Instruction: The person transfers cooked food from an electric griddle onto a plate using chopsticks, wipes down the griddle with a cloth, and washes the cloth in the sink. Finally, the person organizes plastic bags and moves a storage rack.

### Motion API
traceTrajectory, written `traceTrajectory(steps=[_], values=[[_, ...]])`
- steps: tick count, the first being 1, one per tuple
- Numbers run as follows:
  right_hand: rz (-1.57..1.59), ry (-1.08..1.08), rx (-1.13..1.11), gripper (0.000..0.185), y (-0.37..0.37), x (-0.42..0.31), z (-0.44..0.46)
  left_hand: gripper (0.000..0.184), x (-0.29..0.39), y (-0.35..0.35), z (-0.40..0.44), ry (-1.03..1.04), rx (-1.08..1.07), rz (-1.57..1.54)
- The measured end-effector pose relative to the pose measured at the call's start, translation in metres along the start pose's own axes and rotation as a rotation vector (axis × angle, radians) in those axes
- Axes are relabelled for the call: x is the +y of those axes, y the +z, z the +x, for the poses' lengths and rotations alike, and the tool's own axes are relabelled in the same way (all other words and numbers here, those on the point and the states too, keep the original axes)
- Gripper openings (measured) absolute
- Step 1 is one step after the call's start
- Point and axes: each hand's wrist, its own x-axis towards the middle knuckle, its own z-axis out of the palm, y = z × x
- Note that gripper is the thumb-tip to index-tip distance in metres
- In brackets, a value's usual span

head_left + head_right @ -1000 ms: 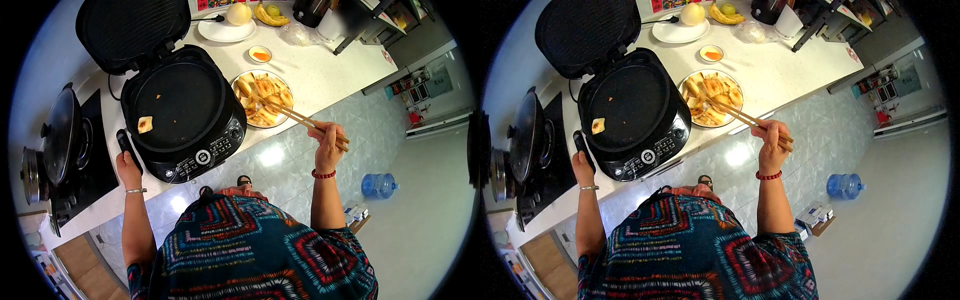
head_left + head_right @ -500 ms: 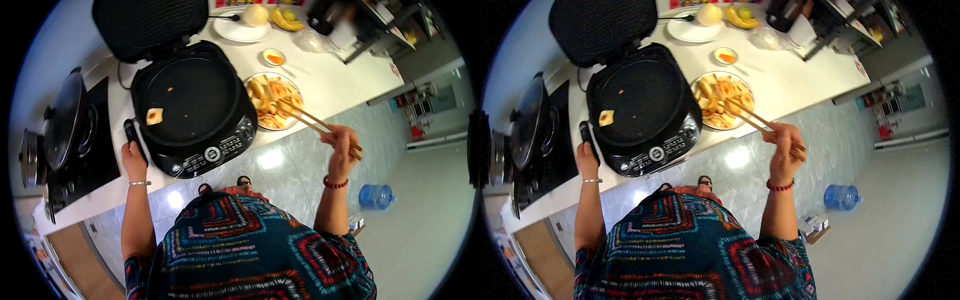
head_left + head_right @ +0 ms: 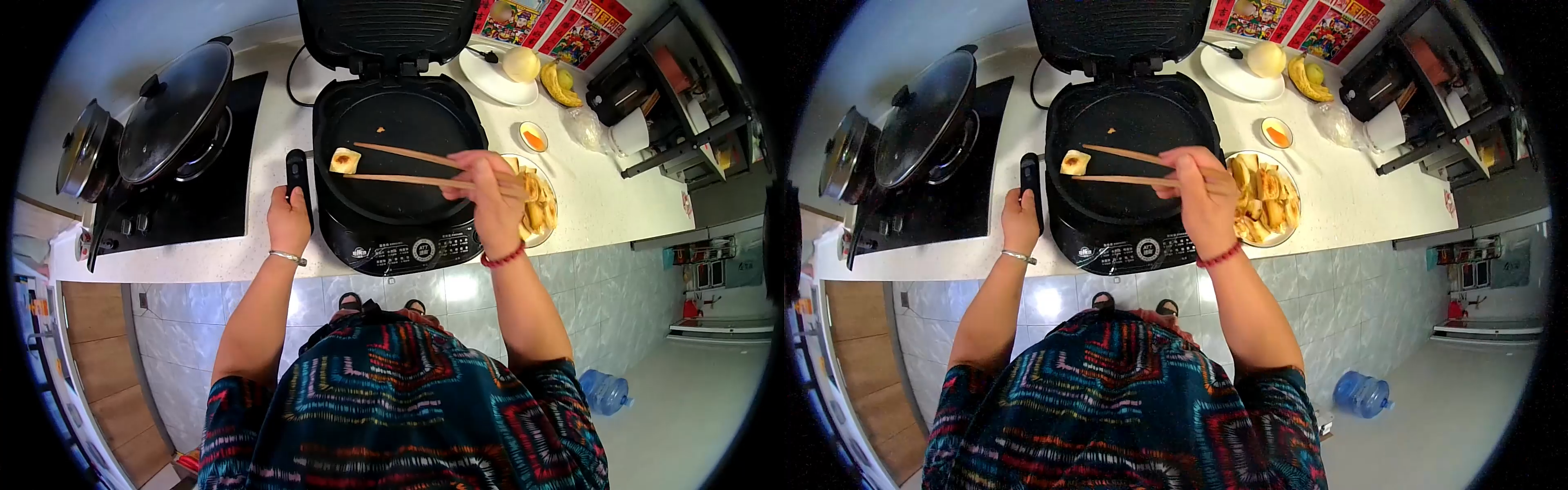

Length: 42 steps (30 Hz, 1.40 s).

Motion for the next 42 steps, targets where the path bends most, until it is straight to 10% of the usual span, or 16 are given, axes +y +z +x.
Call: traceTrajectory(steps=[14,27,42], values=[[0.202,-0.025,0.198,0.02,-0.001,-0.005,-0.001,0.024,-0.012,0.002,0.004,0.083,-0.012,0.068],[-0.176,-0.277,0.688,0.025,-0.17,-0.03,-0.098,0.029,-0.024,0.003,0.007,0.121,0.011,0.108],[-0.172,-0.297,0.527,0.026,-0.139,-0.045,-0.075,0.025,-0.011,0.002,0.004,0.064,0.016,0.095]])
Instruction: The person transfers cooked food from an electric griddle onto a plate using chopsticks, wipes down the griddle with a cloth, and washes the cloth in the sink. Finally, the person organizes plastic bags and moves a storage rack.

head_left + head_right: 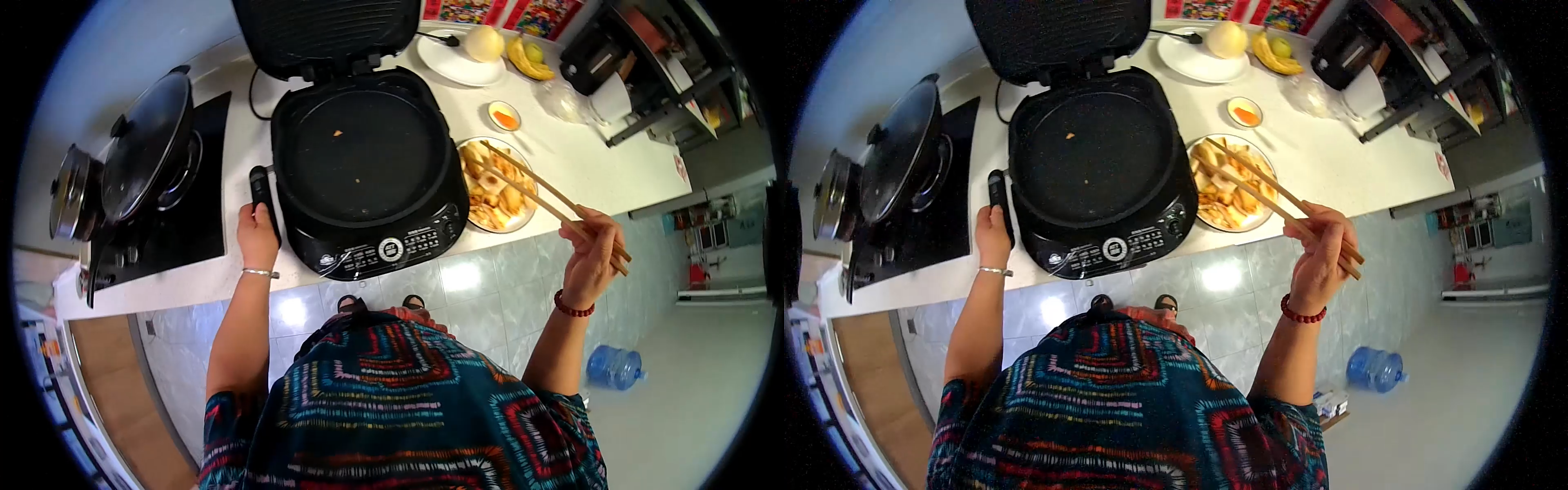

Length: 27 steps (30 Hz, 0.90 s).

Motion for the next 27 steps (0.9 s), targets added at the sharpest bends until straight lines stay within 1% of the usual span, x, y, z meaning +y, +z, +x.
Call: traceTrajectory(steps=[2,3,4,5,6,7,8,10,12,14,16,18,20,27], values=[[0.134,-0.009,-0.074,0.026,0.025,-0.003,0.004,0.025,0.004,-0.002,-0.001,0.004,-0.006,0.006],[0.144,0.026,-0.101,0.025,0.041,-0.002,0.004,0.025,0.006,-0.003,-0.002,-0.013,-0.017,-0.009],[0.086,0.07,-0.11,0.024,0.058,0.005,0.003,0.025,0.003,-0.001,-0.002,-0.031,-0.012,-0.022],[0.027,0.101,-0.183,0.023,0.073,0.012,0.003,0.025,0.002,0.0,-0.001,-0.032,-0.003,-0.029],[0.128,0.151,-0.235,0.022,0.09,0.018,0.005,0.025,0.001,0.001,-0.001,-0.033,0.004,-0.037],[0.15,0.227,-0.232,0.021,0.108,0.02,0.007,0.024,0.002,0.0,-0.001,-0.051,-0.015,-0.042],[0.245,0.242,-0.251,0.02,0.12,0.03,0.008,0.024,0.004,-0.001,-0.001,-0.054,-0.01,-0.044],[0.274,0.319,-0.237,0.018,0.142,0.042,0.013,0.024,0.01,-0.003,-0.003,-0.07,-0.007,-0.072],[0.272,0.342,-0.248,0.018,0.157,0.051,0.017,0.023,0.016,-0.005,-0.004,-0.082,-0.023,-0.069],[0.269,0.364,-0.26,0.017,0.167,0.056,0.018,0.023,0.015,-0.005,-0.005,-0.049,0.001,-0.076],[0.22,0.373,-0.241,0.017,0.173,0.06,0.018,0.022,0.016,-0.005,-0.004,-0.071,-0.008,-0.084],[0.217,0.374,-0.239,0.018,0.174,0.065,0.018,0.022,0.015,-0.005,-0.004,-0.091,-0.018,-0.088],[0.215,0.376,-0.234,0.018,0.175,0.066,0.018,0.021,0.012,-0.003,-0.004,-0.052,0.0,-0.1],[0.212,0.363,-0.211,0.019,0.175,0.067,0.017,0.021,0.012,-0.003,-0.004,-0.06,-0.013,-0.114]])
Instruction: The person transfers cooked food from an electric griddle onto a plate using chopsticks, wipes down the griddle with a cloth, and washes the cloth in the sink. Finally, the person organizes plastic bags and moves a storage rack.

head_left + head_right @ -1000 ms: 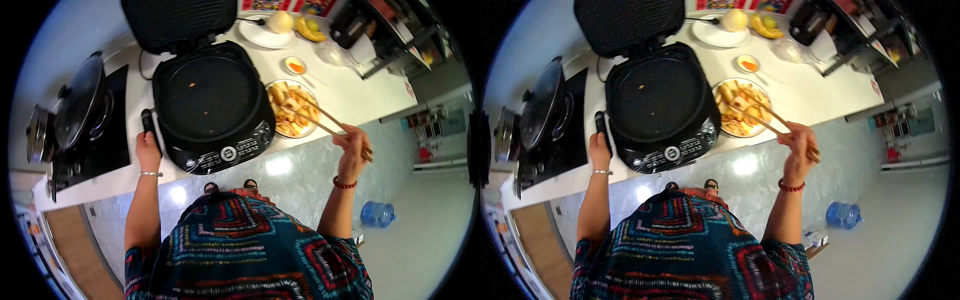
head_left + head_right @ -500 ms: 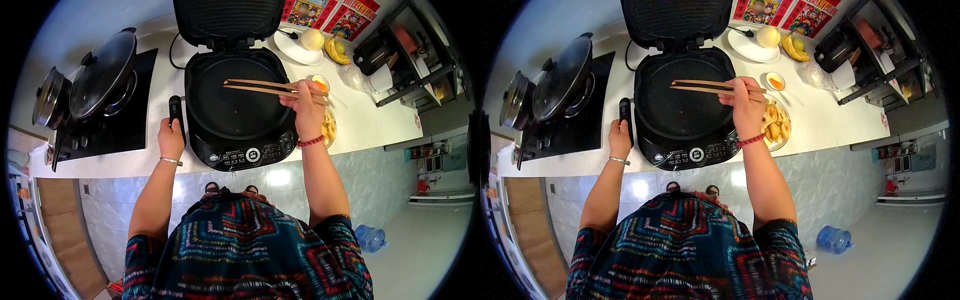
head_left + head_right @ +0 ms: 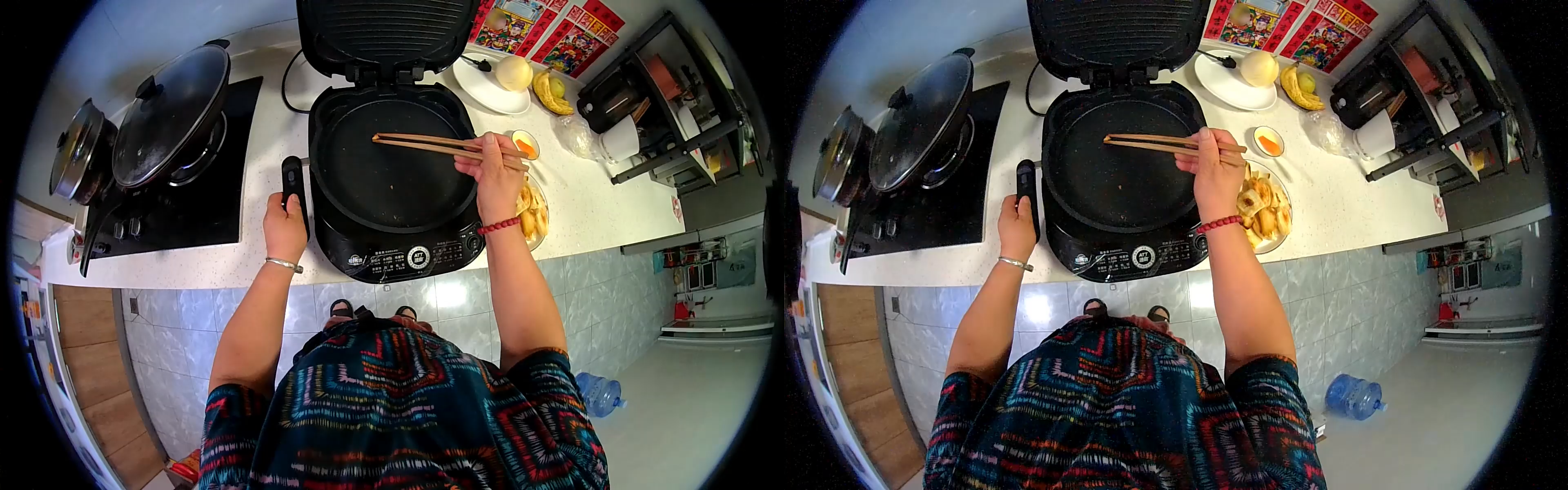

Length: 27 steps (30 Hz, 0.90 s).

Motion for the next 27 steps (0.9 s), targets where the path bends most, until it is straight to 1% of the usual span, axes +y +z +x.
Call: traceTrajectory(steps=[3,6,7,9,10,11,12,13,15,17,20,21,23,24,25,27], values=[[0.0,-0.005,0.01,0.019,0.001,-0.001,-0.001,0.021,0.0,0.0,0.0,-0.006,-0.001,-0.001],[-0.007,-0.011,0.015,0.019,0.0,-0.004,-0.003,0.023,0.001,-0.001,0.0,0.04,0.015,0.036],[-0.012,-0.018,0.015,0.019,-0.002,-0.005,-0.004,0.024,-0.001,-0.001,0.001,0.028,0.009,0.067],[-0.01,-0.038,0.053,0.018,-0.009,-0.012,-0.011,0.024,-0.014,0.004,0.005,-0.013,-0.005,0.031],[0.037,-0.055,0.051,0.018,-0.014,-0.018,-0.015,0.024,-0.01,0.003,0.003,0.021,0.023,0.065],[0.085,-0.072,0.045,0.018,-0.02,-0.025,-0.018,0.024,-0.012,0.004,0.003,0.002,0.005,-0.002],[0.083,-0.059,0.09,0.02,-0.028,-0.035,-0.026,0.024,-0.013,0.005,0.003,0.043,0.016,0.012],[0.089,-0.073,0.113,0.021,-0.04,-0.047,-0.033,0.024,-0.015,0.005,0.004,0.08,0.033,0.027],[0.067,-0.208,0.162,0.021,-0.072,-0.056,-0.045,0.024,-0.021,0.004,0.006,0.024,-0.013,0.039],[0.051,-0.288,0.289,0.021,-0.106,-0.068,-0.056,0.024,-0.023,0.006,0.007,0.069,0.03,0.039],[-0.062,-0.296,0.347,0.021,-0.164,-0.074,-0.07,0.023,-0.016,0.003,0.005,0.113,0.033,0.055],[-0.101,-0.285,0.38,0.02,-0.18,-0.073,-0.075,0.023,-0.011,0.002,0.003,0.091,0.019,0.059],[-0.113,-0.283,0.432,0.021,-0.198,-0.071,-0.085,0.024,-0.026,0.005,0.009,0.046,0.01,0.034],[-0.121,-0.271,0.493,0.021,-0.203,-0.07,-0.089,0.025,-0.013,0.001,0.006,-0.028,-0.04,0.02],[-0.127,-0.254,0.548,0.021,-0.208,-0.068,-0.092,0.025,-0.012,0.004,0.004,-0.032,-0.035,0.029],[-0.163,-0.229,0.548,0.022,-0.221,-0.061,-0.094,0.027,-0.02,0.004,0.006,0.1,0.031,0.084]])
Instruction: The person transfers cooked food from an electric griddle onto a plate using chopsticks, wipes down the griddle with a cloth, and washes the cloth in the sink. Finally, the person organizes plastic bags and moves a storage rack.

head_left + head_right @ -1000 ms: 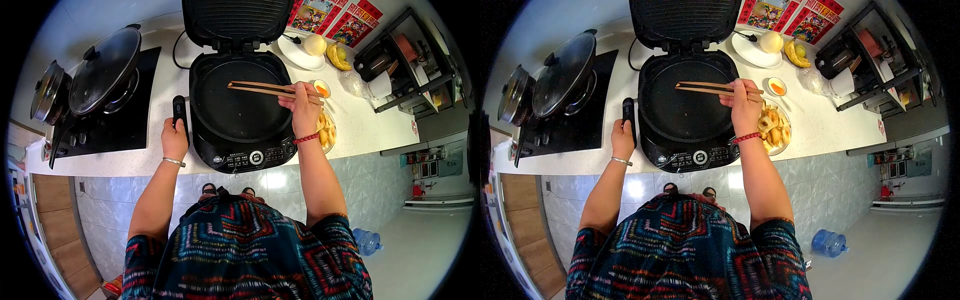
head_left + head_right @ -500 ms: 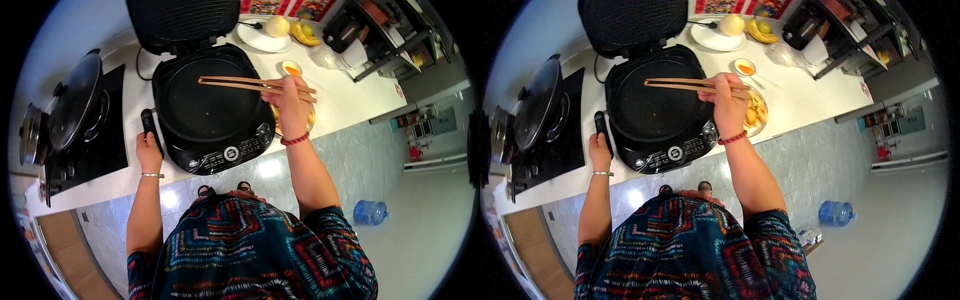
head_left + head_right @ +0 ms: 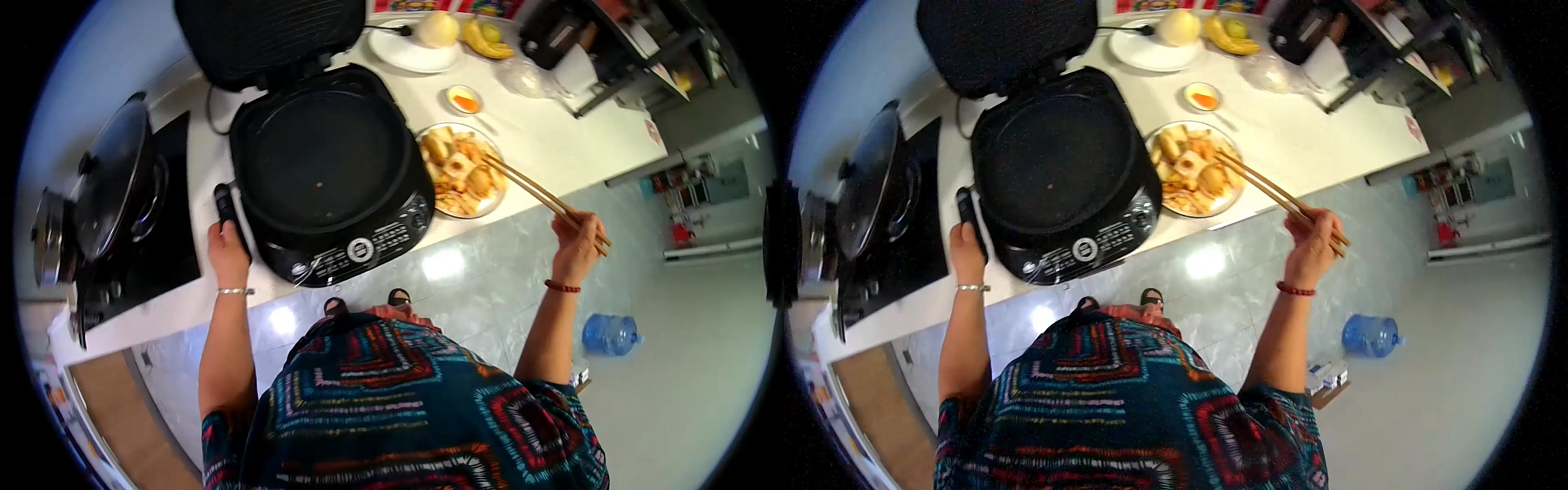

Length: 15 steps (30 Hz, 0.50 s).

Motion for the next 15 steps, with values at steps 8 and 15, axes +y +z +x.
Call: traceTrajectory(steps=[8,15], values=[[0.102,0.035,-0.26,0.024,0.058,-0.02,-0.021,0.026,0.006,-0.002,-0.002,-0.018,-0.004,-0.019],[0.094,0.115,-0.582,0.024,0.124,-0.009,-0.058,0.024,0.01,-0.003,-0.002,-0.1,-0.037,-0.059]])
